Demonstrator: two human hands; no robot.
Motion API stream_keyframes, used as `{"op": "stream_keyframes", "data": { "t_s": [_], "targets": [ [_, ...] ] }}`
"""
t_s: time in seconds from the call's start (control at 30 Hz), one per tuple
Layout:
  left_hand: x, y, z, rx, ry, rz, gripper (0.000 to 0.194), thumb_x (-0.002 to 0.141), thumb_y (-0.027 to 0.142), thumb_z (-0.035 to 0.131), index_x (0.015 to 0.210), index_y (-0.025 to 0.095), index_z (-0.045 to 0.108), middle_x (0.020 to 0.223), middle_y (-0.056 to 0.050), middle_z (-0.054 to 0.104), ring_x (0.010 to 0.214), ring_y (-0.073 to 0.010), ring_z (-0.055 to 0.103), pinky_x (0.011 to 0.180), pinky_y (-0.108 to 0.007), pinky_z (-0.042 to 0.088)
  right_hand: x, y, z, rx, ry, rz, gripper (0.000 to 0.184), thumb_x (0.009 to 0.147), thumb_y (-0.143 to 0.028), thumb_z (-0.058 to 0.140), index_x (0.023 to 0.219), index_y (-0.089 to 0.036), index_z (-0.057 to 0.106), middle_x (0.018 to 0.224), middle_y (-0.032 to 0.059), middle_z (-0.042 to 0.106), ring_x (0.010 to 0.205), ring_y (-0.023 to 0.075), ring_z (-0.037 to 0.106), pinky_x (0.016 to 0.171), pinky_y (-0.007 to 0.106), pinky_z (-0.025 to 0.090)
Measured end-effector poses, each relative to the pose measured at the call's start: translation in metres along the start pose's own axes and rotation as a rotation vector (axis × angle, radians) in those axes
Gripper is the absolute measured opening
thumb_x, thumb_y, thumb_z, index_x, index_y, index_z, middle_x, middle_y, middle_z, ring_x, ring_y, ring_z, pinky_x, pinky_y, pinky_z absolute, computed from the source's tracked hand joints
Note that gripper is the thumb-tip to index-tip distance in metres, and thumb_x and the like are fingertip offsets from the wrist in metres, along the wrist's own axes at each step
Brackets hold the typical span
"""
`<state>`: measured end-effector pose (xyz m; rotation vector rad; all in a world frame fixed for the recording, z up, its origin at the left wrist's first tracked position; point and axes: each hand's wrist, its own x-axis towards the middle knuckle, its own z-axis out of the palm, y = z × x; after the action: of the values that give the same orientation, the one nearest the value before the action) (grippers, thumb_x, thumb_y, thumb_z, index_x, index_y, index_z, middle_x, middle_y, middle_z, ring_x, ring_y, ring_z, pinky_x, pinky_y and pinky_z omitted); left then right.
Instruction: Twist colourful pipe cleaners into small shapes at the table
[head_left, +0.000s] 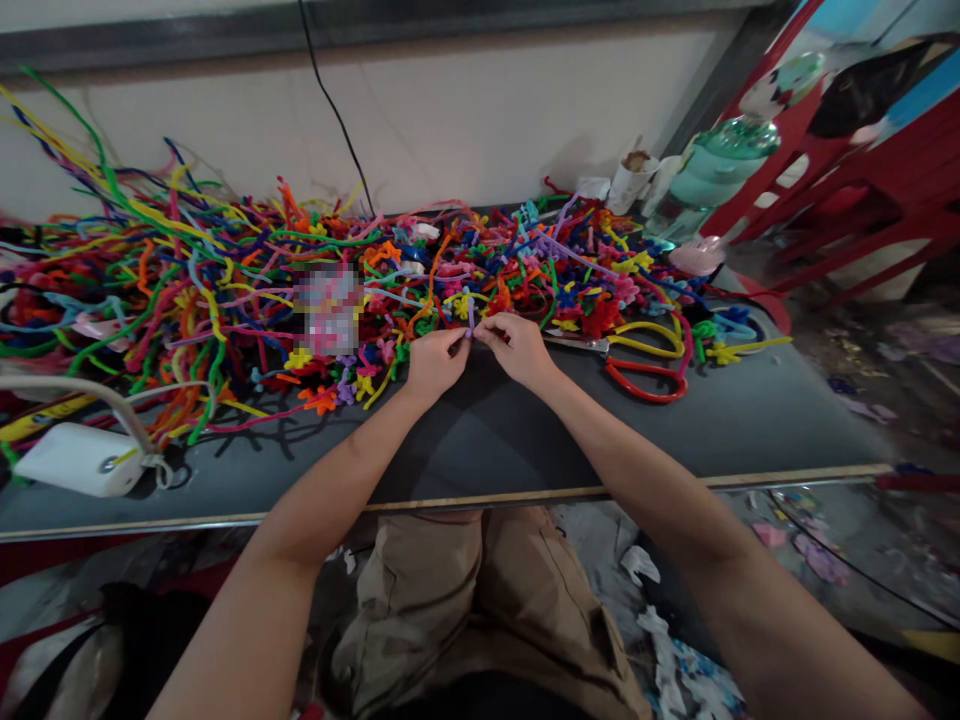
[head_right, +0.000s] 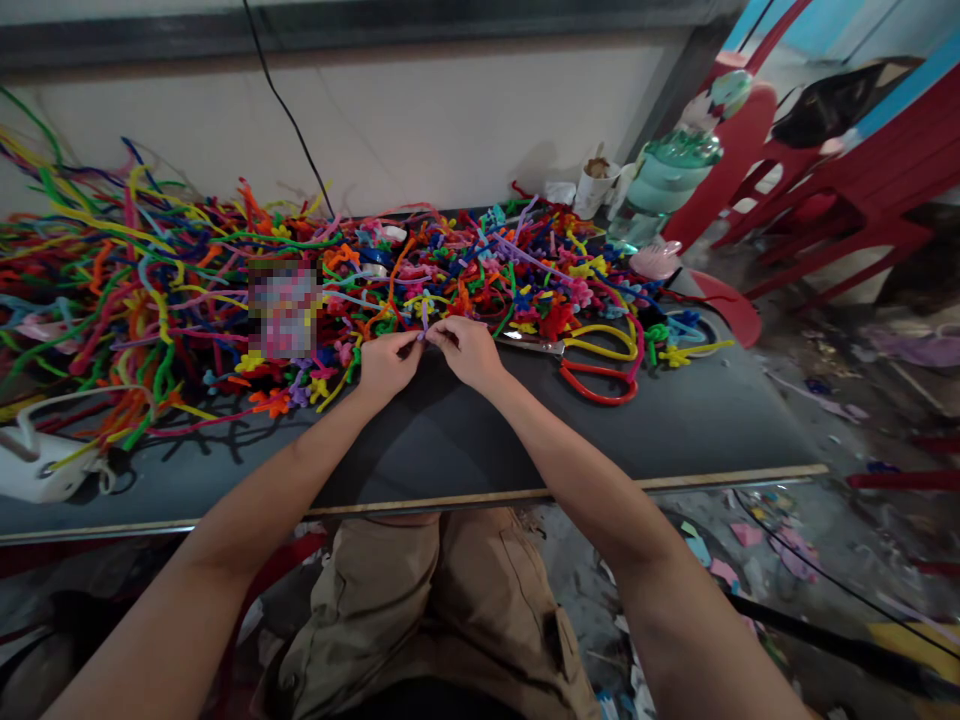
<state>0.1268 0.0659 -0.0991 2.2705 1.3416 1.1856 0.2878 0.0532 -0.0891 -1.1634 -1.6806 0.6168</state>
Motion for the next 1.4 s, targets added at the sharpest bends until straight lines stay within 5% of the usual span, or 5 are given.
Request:
{"op": "stream_keyframes", "data": {
  "t_s": [0.17,0.3,0.47,1.03,1.4],
  "targets": [
    [0.001,0.004,-0.001,-0.121,0.030,-0.072,0.019,0.083,0.026,0.062,0.095,0.020,0.075,0.092,-0.007,0.076,0.083,-0.0205,0.071,0.081,-0.034,0.056,0.002,0.006,0.006,0.286,0.046,0.162,0.044,0.074,-0.063,0.065,0.071,-0.019,0.067,0.062,0.0000,0.061,0.055,0.0103,0.051,0.053,0.024,0.041],
    [0.004,0.009,0.002,-0.447,0.015,-0.276,0.033,0.082,0.035,0.065,0.109,0.017,0.070,0.095,-0.007,0.075,0.079,-0.0187,0.071,0.063,-0.029,0.060,0.003,0.010,0.013,0.427,0.109,0.286,0.047,0.070,-0.066,0.066,0.077,-0.019,0.065,0.049,-0.0054,0.048,0.042,0.0065,0.039,0.041,0.022,0.033],
    [0.008,0.009,0.004,-0.645,0.028,-0.407,0.025,0.079,0.031,0.068,0.097,0.015,0.070,0.090,-0.007,0.074,0.077,-0.0163,0.070,0.054,-0.022,0.058,0.002,0.009,0.014,0.457,0.111,0.305,0.049,0.068,-0.066,0.069,0.078,-0.018,0.065,0.048,-0.0063,0.046,0.041,0.0059,0.039,0.038,0.020,0.032],
    [0.008,0.006,0.003,-0.508,0.080,-0.320,0.022,0.081,0.039,0.066,0.087,0.019,0.073,0.068,-0.001,0.070,0.057,-0.0124,0.062,0.057,-0.025,0.053,0.004,0.014,0.010,0.411,0.169,0.258,0.047,0.071,-0.065,0.067,0.080,-0.019,0.069,0.053,-0.0035,0.055,0.044,0.0067,0.044,0.039,0.021,0.034],
    [0.005,0.014,-0.004,-0.315,0.083,-0.191,0.016,0.082,0.028,0.065,0.087,0.017,0.076,0.085,-0.005,0.077,0.075,-0.0169,0.071,0.073,-0.028,0.057,-0.004,-0.007,0.001,0.008,0.171,-0.064,0.018,0.084,-0.035,0.064,0.077,-0.020,0.073,0.073,0.0031,0.069,0.064,0.0134,0.057,0.060,0.028,0.044]
  ]
}}
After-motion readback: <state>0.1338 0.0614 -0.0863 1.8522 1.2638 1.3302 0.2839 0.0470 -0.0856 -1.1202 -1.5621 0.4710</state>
